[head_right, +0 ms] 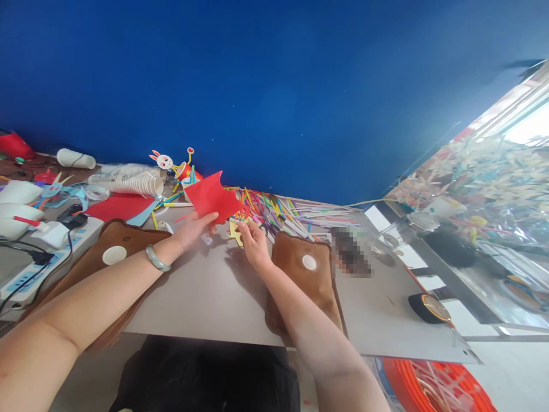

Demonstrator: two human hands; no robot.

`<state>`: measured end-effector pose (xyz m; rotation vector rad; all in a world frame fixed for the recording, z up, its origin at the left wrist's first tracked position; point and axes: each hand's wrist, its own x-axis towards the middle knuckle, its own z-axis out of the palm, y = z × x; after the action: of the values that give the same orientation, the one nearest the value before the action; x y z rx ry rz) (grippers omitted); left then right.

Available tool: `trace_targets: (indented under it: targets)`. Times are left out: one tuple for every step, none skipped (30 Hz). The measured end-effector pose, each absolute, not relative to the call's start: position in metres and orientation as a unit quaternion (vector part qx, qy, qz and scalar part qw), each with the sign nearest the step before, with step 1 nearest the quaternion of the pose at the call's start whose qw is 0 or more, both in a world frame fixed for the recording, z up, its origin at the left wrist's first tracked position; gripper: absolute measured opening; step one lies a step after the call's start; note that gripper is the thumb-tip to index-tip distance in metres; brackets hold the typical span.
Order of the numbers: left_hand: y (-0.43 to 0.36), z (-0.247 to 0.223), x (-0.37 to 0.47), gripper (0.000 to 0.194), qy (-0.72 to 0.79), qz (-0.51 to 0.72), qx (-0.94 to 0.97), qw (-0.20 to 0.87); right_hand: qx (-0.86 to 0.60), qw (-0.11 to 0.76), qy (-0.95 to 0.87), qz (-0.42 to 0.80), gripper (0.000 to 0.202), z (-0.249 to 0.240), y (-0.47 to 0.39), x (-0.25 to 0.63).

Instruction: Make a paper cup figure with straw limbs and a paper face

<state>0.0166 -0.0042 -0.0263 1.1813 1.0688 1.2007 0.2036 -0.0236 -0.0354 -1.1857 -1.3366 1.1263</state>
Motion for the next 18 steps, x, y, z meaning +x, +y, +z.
trace_targets:
  targets:
    - [-0.0042, -0.0257, 0.0166, 0.033, 0.453, 0.511, 0.495, 0.537, -0.493, 0.482, -0.553, 0.468, 0.059, -0.0357, -0.0238, 0.2034]
    - [-0.0041, -0.0257, 0.0166, 0.032, 0.455, 0.514, 0.495, 0.533, -0.495, 0.474, -0.556, 0.470, 0.059, -0.0362, -0.0240, 0.2031]
    - [-0.0039, -0.0261, 0.0167, 0.030, 0.455, 0.516, 0.495, 0.531, -0.496, 0.467, -0.559, 0.472, 0.059, -0.0369, -0.0241, 0.2027]
    - [-0.0037, -0.0269, 0.0168, 0.029, 0.453, 0.516, 0.498, 0.530, -0.495, 0.462, -0.562, 0.474, 0.058, -0.0376, -0.0240, 0.2022]
    - [-0.0035, -0.0279, 0.0171, 0.028, 0.449, 0.514, 0.503, 0.531, -0.493, 0.459, -0.566, 0.476, 0.058, -0.0385, -0.0238, 0.2017]
    - [-0.0035, -0.0289, 0.0173, 0.029, 0.444, 0.510, 0.510, 0.531, -0.490, 0.457, -0.568, 0.478, 0.057, -0.0393, -0.0235, 0.2012]
    - [-0.0035, -0.0297, 0.0177, 0.029, 0.441, 0.507, 0.517, 0.531, -0.488, 0.456, -0.569, 0.480, 0.057, -0.0399, -0.0233, 0.2007]
    - [-0.0037, -0.0302, 0.0181, 0.029, 0.438, 0.503, 0.523, 0.531, -0.486, 0.455, -0.569, 0.482, 0.056, -0.0404, -0.0232, 0.2002]
    - [-0.0040, -0.0305, 0.0186, 0.029, 0.437, 0.500, 0.527, 0.531, -0.485, 0.455, -0.569, 0.484, 0.056, -0.0406, -0.0233, 0.1997]
    - [-0.0044, -0.0306, 0.0190, 0.028, 0.435, 0.497, 0.531, 0.531, -0.484, 0.456, -0.567, 0.486, 0.056, -0.0406, -0.0235, 0.1993]
    - [-0.0047, -0.0305, 0.0194, 0.027, 0.431, 0.495, 0.535, 0.533, -0.483, 0.456, -0.566, 0.489, 0.056, -0.0404, -0.0238, 0.1990]
    - [-0.0050, -0.0304, 0.0197, 0.026, 0.426, 0.493, 0.538, 0.535, -0.481, 0.456, -0.564, 0.492, 0.056, -0.0402, -0.0241, 0.1987]
    - [-0.0052, -0.0303, 0.0199, 0.026, 0.420, 0.491, 0.540, 0.538, -0.480, 0.456, -0.564, 0.495, 0.056, -0.0399, -0.0244, 0.1984]
    - [-0.0053, -0.0303, 0.0199, 0.026, 0.416, 0.490, 0.541, 0.542, -0.478, 0.455, -0.563, 0.497, 0.056, -0.0397, -0.0246, 0.1983]
    - [-0.0052, -0.0305, 0.0199, 0.027, 0.415, 0.490, 0.540, 0.545, -0.478, 0.455, -0.562, 0.498, 0.056, -0.0395, -0.0247, 0.1982]
    - [-0.0051, -0.0307, 0.0198, 0.027, 0.414, 0.490, 0.538, 0.547, -0.479, 0.456, -0.561, 0.498, 0.057, -0.0394, -0.0246, 0.1982]
    - [-0.0048, -0.0310, 0.0197, 0.027, 0.413, 0.491, 0.536, 0.549, -0.480, 0.457, -0.560, 0.497, 0.057, -0.0393, -0.0243, 0.1983]
    - [-0.0045, -0.0314, 0.0195, 0.028, 0.411, 0.492, 0.533, 0.552, -0.481, 0.460, -0.559, 0.494, 0.056, -0.0392, -0.0240, 0.1984]
